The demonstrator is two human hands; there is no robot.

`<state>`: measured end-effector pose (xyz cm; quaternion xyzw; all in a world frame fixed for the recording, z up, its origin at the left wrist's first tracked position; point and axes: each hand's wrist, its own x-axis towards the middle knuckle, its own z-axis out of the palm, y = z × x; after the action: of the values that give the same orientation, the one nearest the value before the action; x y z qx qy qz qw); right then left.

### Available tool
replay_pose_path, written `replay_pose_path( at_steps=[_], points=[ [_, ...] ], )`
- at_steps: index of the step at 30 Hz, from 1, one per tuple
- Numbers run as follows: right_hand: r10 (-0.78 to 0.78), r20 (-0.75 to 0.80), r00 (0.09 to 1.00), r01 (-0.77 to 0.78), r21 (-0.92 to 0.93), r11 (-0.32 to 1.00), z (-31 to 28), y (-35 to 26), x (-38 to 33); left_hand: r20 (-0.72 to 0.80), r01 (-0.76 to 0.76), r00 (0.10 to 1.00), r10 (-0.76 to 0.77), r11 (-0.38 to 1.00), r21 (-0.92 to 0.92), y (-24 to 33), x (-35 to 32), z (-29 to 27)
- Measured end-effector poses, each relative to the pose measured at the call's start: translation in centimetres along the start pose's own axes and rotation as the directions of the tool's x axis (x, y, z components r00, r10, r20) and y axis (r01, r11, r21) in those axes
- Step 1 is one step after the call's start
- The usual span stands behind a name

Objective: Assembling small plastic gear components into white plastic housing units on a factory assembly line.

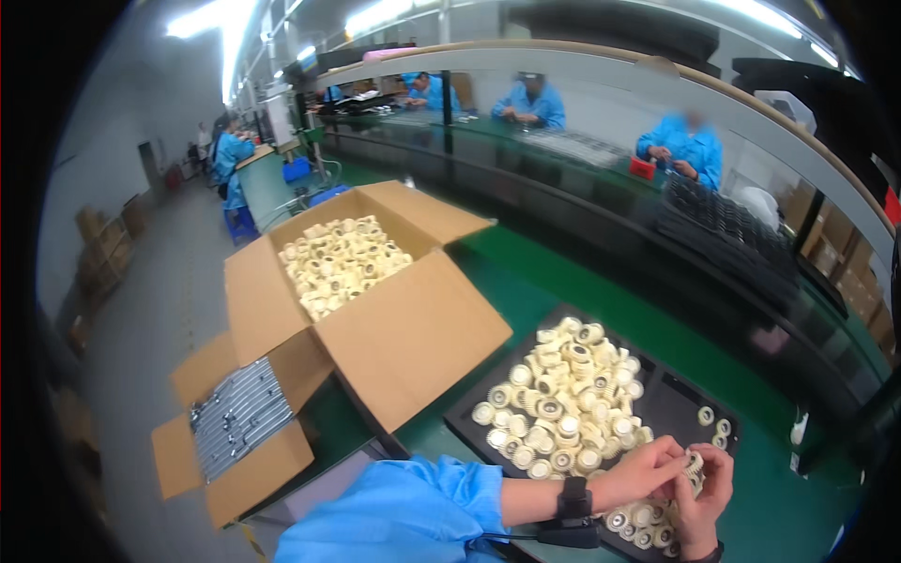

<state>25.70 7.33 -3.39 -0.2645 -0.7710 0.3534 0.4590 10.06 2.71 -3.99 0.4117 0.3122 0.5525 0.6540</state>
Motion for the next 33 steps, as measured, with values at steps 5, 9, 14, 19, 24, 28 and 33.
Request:
replay_pose_path(
  at_steps=[5,9,14,19,24,28,33],
  points=[
    [-0.102,0.001,0.995,0.102,-0.091,0.991,0.5,-1.1,0.5,-0.063,-0.002,0.998,0.007,0.997,0.075,0.6,-0.3,0.1],
    [-0.238,0.047,0.970,0.243,-0.225,0.944,0.6,-1.4,0.6,-0.021,0.000,1.000,0.002,0.996,0.085,0.0,-0.1,-0.1],
    [-0.207,0.063,0.976,0.216,-0.223,0.951,0.4,-1.1,0.4,-0.014,0.002,1.000,-0.001,0.998,0.062,-0.2,0.0,-0.3],
    [-0.196,0.088,0.977,0.211,-0.215,0.953,0.2,-0.8,0.2,-0.011,0.028,1.000,-0.028,0.999,0.024,0.0,-0.3,-0.2],
    [-0.189,0.080,0.979,0.202,-0.219,0.954,0.3,-1.1,0.3,0.000,0.014,1.000,-0.014,0.999,0.040,-0.1,-0.2,-0.4],
    [-0.178,0.092,0.980,0.196,-0.253,0.947,0.3,-1.4,0.3,-0.014,0.012,1.000,-0.012,1.000,0.016,0.0,-0.3,-0.3],
    [-0.170,0.114,0.979,0.191,-0.207,0.960,0.0,-1.0,0.5,-0.018,0.038,0.999,-0.038,0.999,-0.001,0.0,-0.3,-0.3]
  ],
)
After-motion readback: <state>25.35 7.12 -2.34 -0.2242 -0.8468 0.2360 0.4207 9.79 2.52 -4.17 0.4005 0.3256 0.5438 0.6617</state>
